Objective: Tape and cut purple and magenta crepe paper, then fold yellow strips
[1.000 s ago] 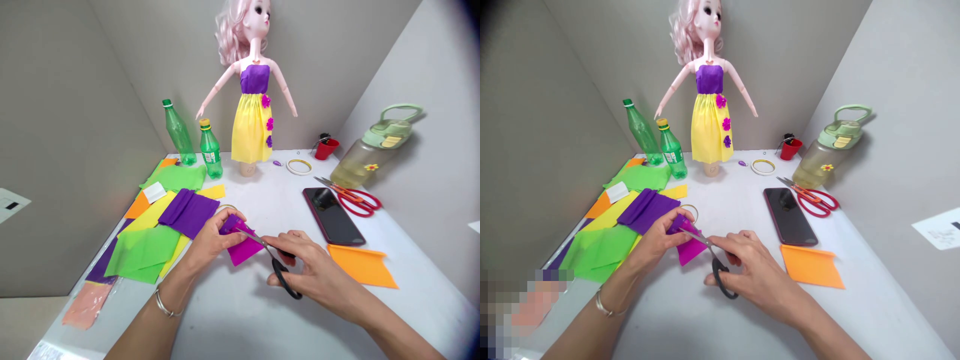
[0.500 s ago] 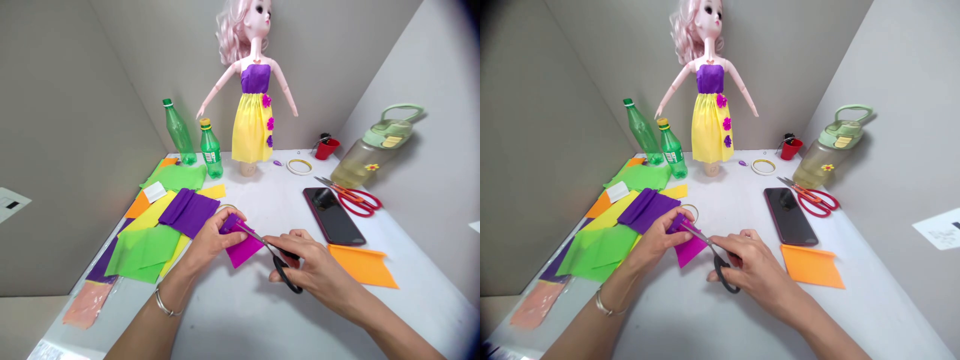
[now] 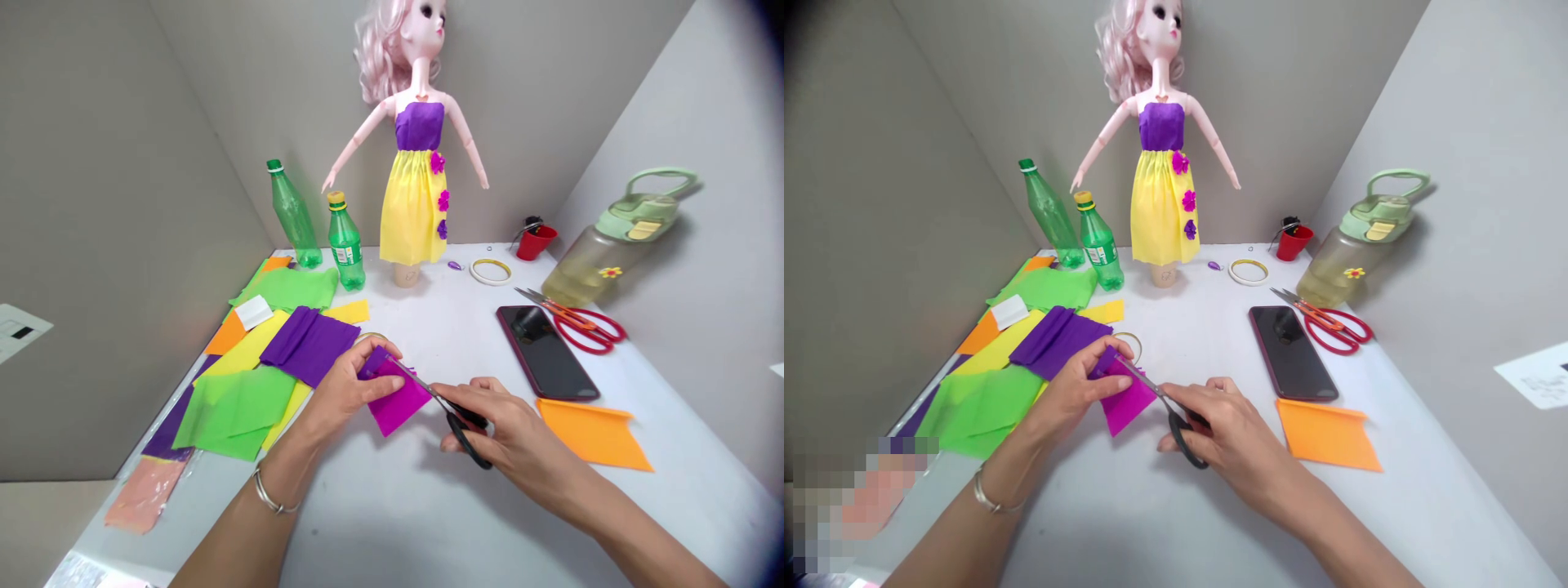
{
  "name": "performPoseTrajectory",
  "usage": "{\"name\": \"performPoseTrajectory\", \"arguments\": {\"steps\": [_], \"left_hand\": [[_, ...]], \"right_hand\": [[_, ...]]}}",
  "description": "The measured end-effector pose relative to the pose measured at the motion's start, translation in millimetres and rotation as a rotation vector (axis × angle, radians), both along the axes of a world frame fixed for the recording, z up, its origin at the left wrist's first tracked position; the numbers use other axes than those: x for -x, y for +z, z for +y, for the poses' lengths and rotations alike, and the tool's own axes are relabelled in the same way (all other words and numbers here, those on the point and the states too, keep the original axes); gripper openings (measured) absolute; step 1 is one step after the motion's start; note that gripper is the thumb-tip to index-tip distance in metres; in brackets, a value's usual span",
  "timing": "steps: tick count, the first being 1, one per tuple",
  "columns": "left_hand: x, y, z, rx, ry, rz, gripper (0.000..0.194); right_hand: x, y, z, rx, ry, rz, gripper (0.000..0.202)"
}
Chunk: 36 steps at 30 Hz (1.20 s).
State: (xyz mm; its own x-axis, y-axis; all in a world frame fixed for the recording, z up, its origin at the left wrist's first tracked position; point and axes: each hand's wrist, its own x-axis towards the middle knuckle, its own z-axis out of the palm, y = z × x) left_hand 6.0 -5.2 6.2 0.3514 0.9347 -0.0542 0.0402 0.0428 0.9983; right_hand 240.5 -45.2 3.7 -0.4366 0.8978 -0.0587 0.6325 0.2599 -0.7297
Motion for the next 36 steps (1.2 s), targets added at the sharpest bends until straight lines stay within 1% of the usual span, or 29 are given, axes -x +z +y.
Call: {"name": "performPoseTrajectory", "arguments": {"steps": [4, 11, 15, 18, 21, 26, 28, 30, 31, 33, 35, 36], "left_hand": [[0, -0.3, 1, 0.012, -0.006, -0.015, 0.028], [-2, 0.7, 0, 0.024, 0.001, 0.012, 0.029], [-3, 0.0, -1, 0.02, -0.004, 0.024, 0.031], [-3, -2.8, -1, 0.005, 0.03, 0.028, 0.035], [-3, -5.7, 0, 0.021, 0.064, 0.005, 0.038], [-3, -7.3, -1, -0.008, 0.067, 0.032, 0.039], [-4, -7.0, -1, -0.035, 0.054, 0.072, 0.037], [-6, -6.9, -1, -0.063, 0.048, 0.137, 0.036], [-8, -7.0, 0, -0.077, 0.062, 0.184, 0.034], [-10, -7.5, 1, -0.105, 0.123, 0.288, 0.032], [-11, -8.1, 2, -0.122, 0.177, 0.35, 0.032], [-10, -8.4, 2, -0.124, 0.186, 0.355, 0.032]], "right_hand": [[0, 3.8, 0, 0.072, 0.022, 0.025, 0.057], [-4, 8.2, 2, 0.15, -0.046, 0.117, 0.053], [-3, 11.4, 0, 0.154, -0.037, 0.085, 0.053], [-3, 13.2, 0, 0.165, -0.006, 0.065, 0.056], [-4, 14.6, 1, 0.17, -0.007, 0.052, 0.059], [-4, 16.0, 3, 0.169, -0.057, 0.034, 0.052], [-5, 15.3, 5, 0.172, -0.119, 0.063, 0.053], [-9, 14.3, 6, 0.218, -0.164, 0.14, 0.055], [-12, 14.0, 6, 0.259, -0.149, 0.191, 0.056], [-17, 14.2, 7, 0.35, -0.042, 0.276, 0.054], [-21, 15.8, 7, 0.414, 0.07, 0.285, 0.05], [-22, 16.9, 7, 0.428, 0.1, 0.263, 0.047]]}}
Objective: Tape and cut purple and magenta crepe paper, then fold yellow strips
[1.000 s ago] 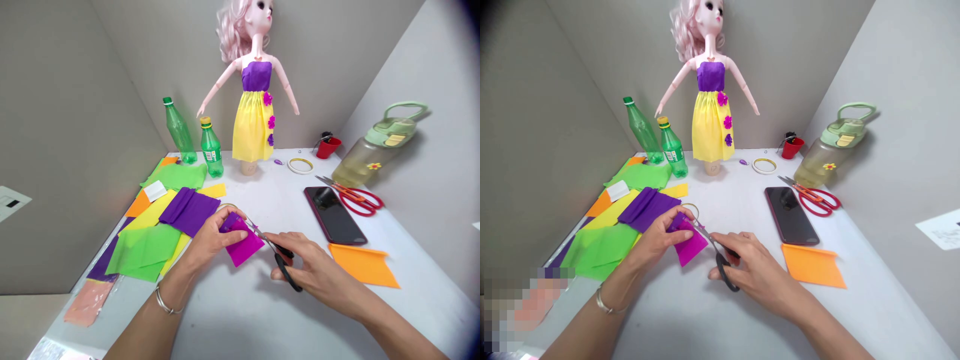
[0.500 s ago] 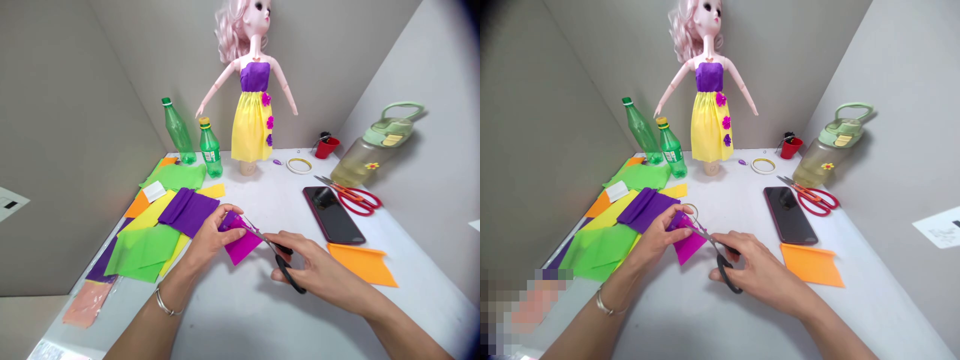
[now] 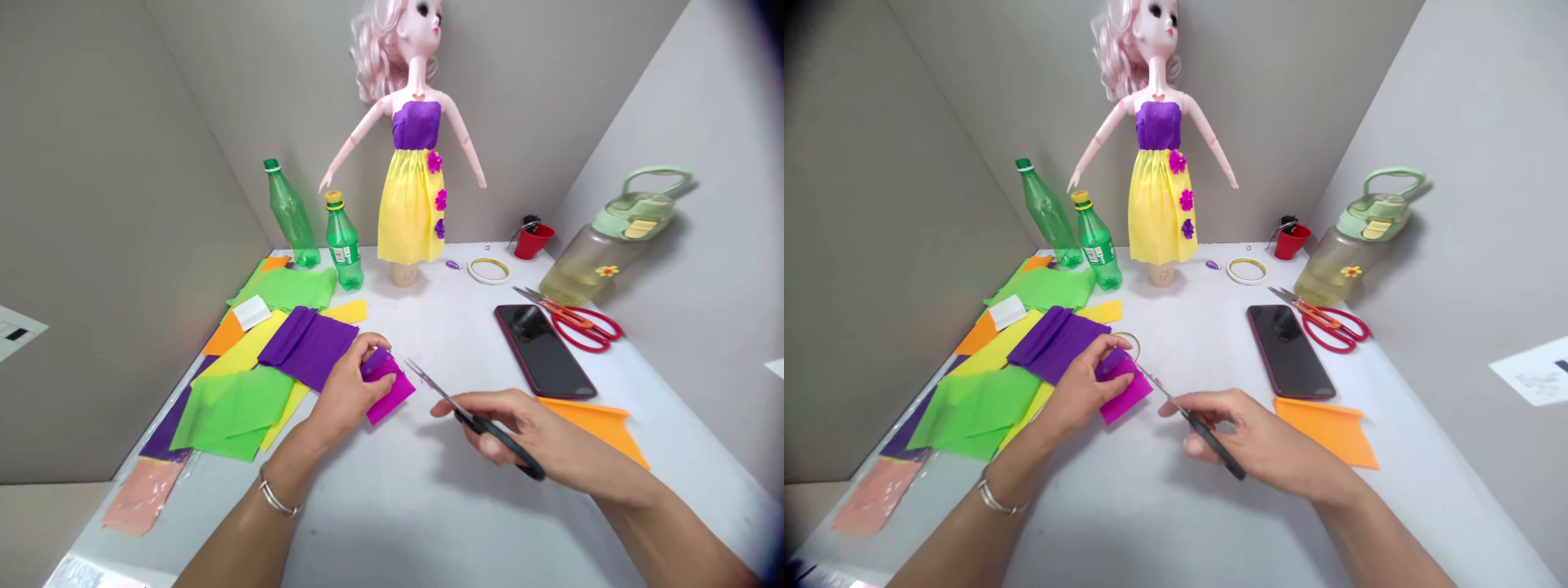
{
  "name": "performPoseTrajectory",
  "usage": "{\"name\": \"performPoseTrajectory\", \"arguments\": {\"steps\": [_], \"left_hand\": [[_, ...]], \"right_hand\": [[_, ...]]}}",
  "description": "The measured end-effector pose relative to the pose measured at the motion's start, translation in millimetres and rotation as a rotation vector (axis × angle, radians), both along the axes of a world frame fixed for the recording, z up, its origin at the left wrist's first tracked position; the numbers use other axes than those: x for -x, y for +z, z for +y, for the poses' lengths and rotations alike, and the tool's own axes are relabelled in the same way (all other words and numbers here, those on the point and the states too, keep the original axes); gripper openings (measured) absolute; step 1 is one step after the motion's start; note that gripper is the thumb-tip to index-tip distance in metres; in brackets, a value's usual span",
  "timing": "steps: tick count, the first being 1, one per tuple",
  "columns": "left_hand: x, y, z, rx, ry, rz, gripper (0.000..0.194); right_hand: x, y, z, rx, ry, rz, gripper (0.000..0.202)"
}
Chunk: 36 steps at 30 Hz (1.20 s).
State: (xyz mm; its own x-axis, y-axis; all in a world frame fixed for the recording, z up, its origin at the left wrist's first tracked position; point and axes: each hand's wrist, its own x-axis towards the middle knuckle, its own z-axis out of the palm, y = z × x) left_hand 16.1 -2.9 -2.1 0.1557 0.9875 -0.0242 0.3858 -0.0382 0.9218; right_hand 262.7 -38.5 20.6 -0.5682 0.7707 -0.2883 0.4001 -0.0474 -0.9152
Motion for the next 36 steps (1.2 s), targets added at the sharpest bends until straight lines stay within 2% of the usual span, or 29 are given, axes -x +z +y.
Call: {"name": "performPoseTrajectory", "arguments": {"steps": [7, 17, 21, 27, 31, 36], "left_hand": [[11, 0.4, 4, 0.041, -0.052, -0.086, 0.034], [13, 3.3, 2, 0.085, -0.117, -0.122, 0.037], [8, 5.2, 1, 0.054, -0.155, -0.146, 0.035], [2, 1.8, -2, 0.077, -0.149, -0.221, 0.034], [0, -1.0, -4, 0.124, -0.156, -0.266, 0.042], [-2, -1.2, -6, 0.145, -0.169, -0.298, 0.044]], "right_hand": [[3, 0.9, 0, -0.032, 0.009, -0.118, 0.044], [4, -2.3, 3, -0.021, 0.014, -0.133, 0.043], [6, -3.7, 3, -0.032, -0.022, -0.113, 0.044], [13, -3.6, -2, -0.168, -0.123, -0.167, 0.043], [16, -4.4, -5, -0.282, -0.121, -0.264, 0.049], [16, -4.3, -5, -0.325, -0.108, -0.282, 0.049]]}}
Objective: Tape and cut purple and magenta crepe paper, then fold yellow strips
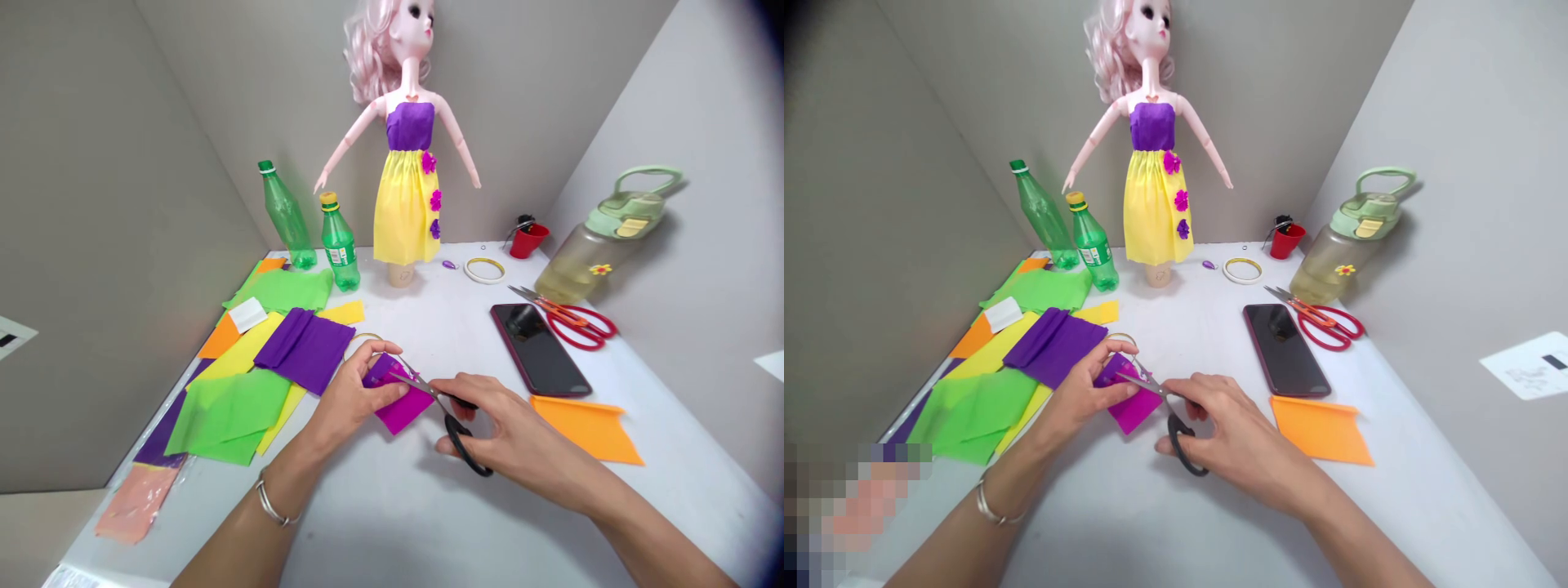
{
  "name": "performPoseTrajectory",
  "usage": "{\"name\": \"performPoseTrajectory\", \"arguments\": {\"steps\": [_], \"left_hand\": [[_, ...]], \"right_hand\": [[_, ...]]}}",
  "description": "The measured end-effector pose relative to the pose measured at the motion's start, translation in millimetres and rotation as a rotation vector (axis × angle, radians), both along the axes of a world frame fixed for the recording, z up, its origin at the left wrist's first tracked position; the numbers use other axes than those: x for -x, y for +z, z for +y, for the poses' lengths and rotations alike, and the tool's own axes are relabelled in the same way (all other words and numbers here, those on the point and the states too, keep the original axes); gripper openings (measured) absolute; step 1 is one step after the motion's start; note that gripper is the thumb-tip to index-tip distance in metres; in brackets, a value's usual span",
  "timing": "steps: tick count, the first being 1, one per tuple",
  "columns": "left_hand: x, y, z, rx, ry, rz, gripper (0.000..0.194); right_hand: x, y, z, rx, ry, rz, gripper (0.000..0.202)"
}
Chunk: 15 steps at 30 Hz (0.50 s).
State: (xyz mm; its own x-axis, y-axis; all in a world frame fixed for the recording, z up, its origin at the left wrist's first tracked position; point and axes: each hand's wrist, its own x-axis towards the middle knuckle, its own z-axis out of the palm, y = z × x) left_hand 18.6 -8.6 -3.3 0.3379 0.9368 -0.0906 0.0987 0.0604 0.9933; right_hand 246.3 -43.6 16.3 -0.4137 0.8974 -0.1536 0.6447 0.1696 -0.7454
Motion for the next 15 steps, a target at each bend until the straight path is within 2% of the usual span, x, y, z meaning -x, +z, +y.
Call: {"name": "performPoseTrajectory", "arguments": {"steps": [8, 15], "left_hand": [[-1.5, -1.1, -1.1, 0.002, -0.024, -0.028, 0.043], [-2.8, 2.6, -2.5, 0.031, -0.037, -0.047, 0.042]], "right_hand": [[2.5, 1.6, -2.8, 0.001, 0.023, 0.024, 0.046], [5.4, 1.7, -4.0, 0.011, 0.027, 0.045, 0.035]]}}
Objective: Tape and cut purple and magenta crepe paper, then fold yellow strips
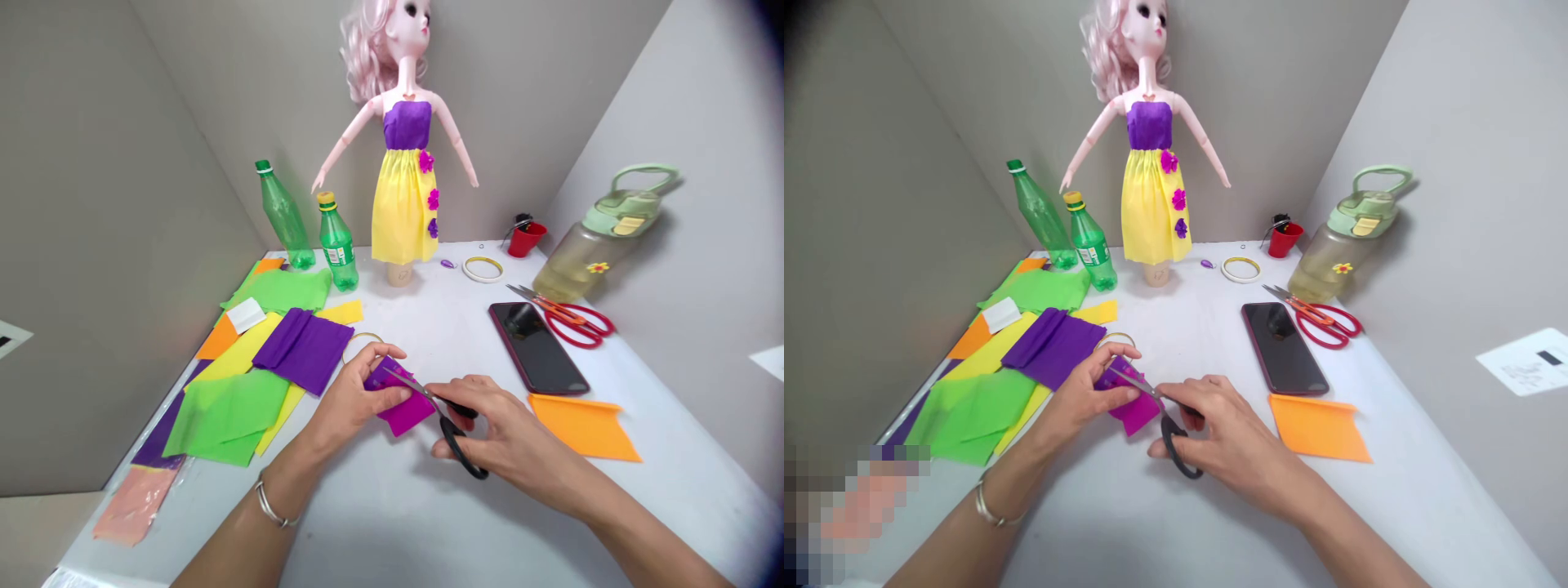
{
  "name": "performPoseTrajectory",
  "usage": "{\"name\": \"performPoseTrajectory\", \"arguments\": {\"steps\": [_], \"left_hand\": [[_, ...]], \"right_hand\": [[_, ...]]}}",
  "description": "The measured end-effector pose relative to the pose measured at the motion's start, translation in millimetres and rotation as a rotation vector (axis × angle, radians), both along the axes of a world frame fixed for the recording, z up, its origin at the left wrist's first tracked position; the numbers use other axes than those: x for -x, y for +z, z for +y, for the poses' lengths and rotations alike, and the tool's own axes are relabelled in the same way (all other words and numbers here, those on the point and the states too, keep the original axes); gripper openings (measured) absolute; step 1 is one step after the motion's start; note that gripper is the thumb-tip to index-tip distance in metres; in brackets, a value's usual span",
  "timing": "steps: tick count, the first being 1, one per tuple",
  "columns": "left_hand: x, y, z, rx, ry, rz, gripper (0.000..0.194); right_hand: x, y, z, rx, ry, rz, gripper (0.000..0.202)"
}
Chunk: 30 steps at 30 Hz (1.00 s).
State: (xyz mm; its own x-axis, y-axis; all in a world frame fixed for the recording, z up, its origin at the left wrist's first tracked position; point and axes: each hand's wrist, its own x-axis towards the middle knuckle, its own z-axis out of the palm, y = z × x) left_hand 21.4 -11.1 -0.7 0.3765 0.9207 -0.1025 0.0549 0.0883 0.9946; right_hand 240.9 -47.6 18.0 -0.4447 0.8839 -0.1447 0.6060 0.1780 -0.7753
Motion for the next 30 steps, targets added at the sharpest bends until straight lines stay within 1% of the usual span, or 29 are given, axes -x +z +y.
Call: {"name": "performPoseTrajectory", "arguments": {"steps": [7, 13, 18, 22, 26, 28, 30], "left_hand": [[0, -1.2, 0, 0.002, 0.007, -0.019, 0.042], [0, 1.4, 0, 0.008, 0.02, -0.018, 0.042], [1, 0.3, 0, 0.012, 0.016, -0.024, 0.042], [3, -1.4, 1, 0.013, 0.005, -0.022, 0.043], [6, -1.4, 3, 0.019, -0.021, -0.03, 0.049], [7, -1.7, 5, 0.001, -0.012, -0.064, 0.046], [9, -2.0, 7, -0.011, 0.021, -0.1, 0.038]], "right_hand": [[1, -5.6, 2, -0.015, -0.001, 0.0, 0.029], [1, -7.9, 3, -0.006, -0.018, 0.011, 0.022], [1, -9.6, 1, -0.023, -0.014, 0.01, 0.024], [-1, -13.1, 0, -0.05, -0.013, -0.005, 0.02], [-2, -13.9, 0, -0.068, -0.011, -0.024, 0.021], [-2, -13.0, 0, -0.076, -0.011, -0.035, 0.02], [-2, -11.8, 0, -0.088, -0.013, -0.042, 0.017]]}}
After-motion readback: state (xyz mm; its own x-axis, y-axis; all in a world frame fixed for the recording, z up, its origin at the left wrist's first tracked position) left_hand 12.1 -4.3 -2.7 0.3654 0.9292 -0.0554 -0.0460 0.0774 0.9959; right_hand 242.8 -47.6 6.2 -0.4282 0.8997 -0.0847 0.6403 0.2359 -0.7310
